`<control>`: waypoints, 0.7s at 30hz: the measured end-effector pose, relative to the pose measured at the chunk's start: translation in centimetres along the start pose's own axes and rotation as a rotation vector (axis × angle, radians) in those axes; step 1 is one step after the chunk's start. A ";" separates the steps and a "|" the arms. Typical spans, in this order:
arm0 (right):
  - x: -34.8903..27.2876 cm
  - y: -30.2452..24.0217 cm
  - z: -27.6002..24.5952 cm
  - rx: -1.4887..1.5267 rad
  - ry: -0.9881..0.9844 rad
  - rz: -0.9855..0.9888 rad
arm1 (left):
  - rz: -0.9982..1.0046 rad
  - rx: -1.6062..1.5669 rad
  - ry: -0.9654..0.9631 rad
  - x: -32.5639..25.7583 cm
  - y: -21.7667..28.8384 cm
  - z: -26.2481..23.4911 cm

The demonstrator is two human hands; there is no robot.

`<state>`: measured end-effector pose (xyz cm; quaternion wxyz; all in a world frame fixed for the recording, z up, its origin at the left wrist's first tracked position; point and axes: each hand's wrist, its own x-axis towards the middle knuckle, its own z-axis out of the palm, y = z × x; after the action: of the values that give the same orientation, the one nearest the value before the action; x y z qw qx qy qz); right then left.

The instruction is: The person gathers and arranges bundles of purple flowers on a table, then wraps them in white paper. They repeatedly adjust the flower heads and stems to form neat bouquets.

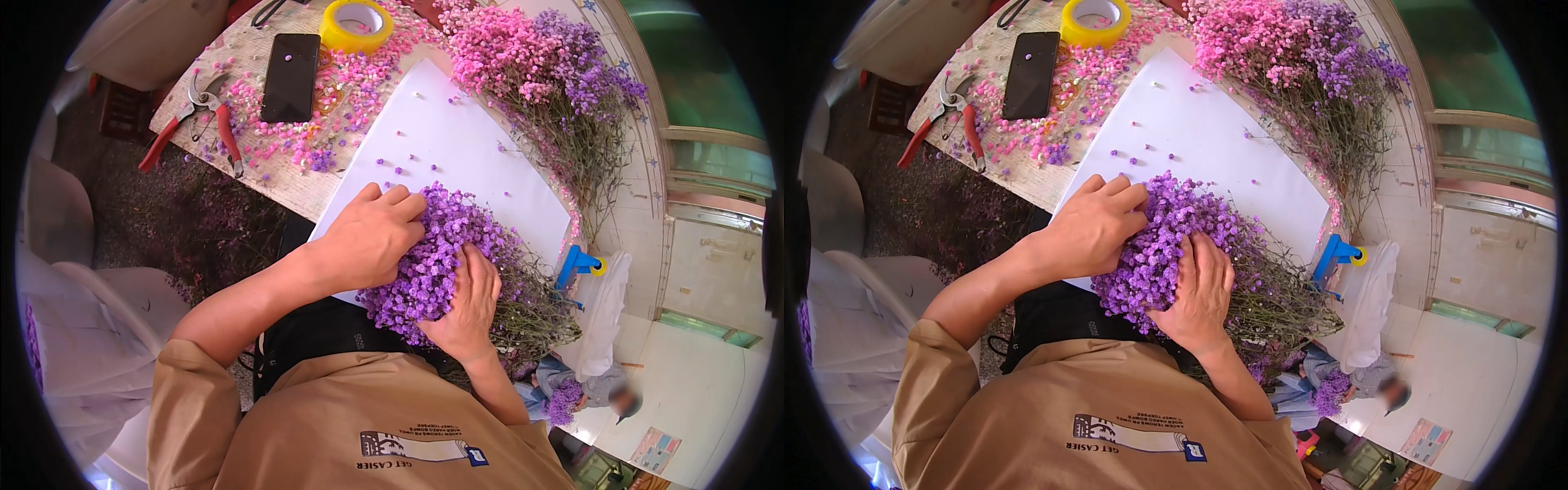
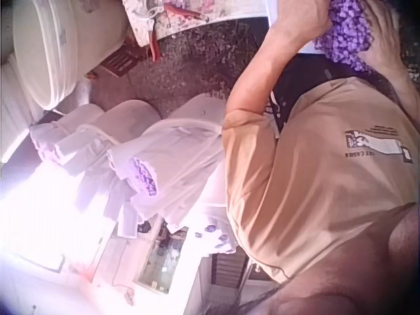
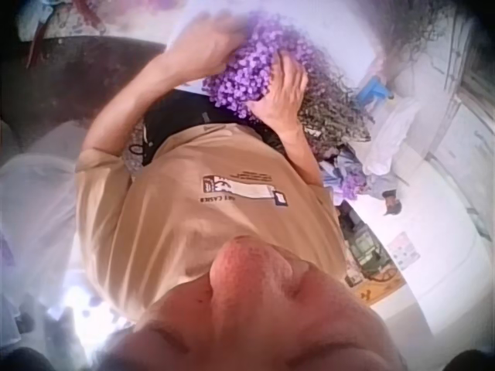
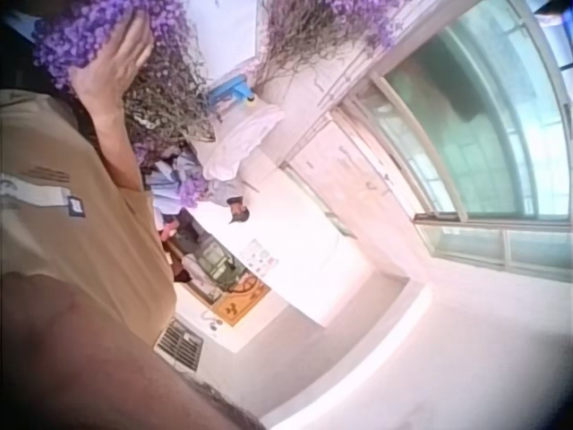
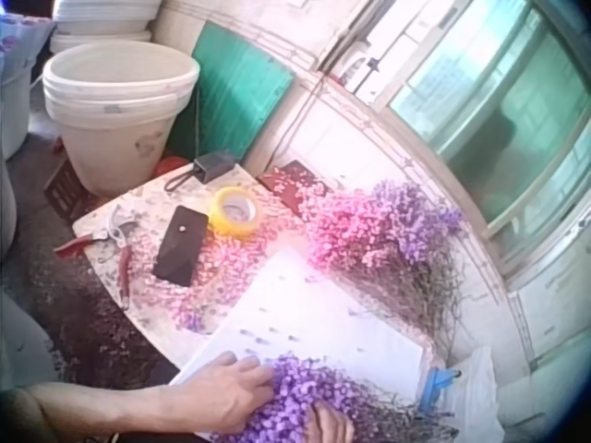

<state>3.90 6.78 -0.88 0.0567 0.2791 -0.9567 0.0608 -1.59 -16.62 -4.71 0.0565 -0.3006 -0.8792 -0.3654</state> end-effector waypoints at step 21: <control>0.0 0.1 0.7 -0.004 0.017 0.013 | -0.238 -0.287 0.095 -5.8 -1.3 -2.6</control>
<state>3.85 6.77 -1.54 0.0650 0.2720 -0.9581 0.0616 2.07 -21.86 -5.45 0.0110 -0.1818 -0.8438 -0.5047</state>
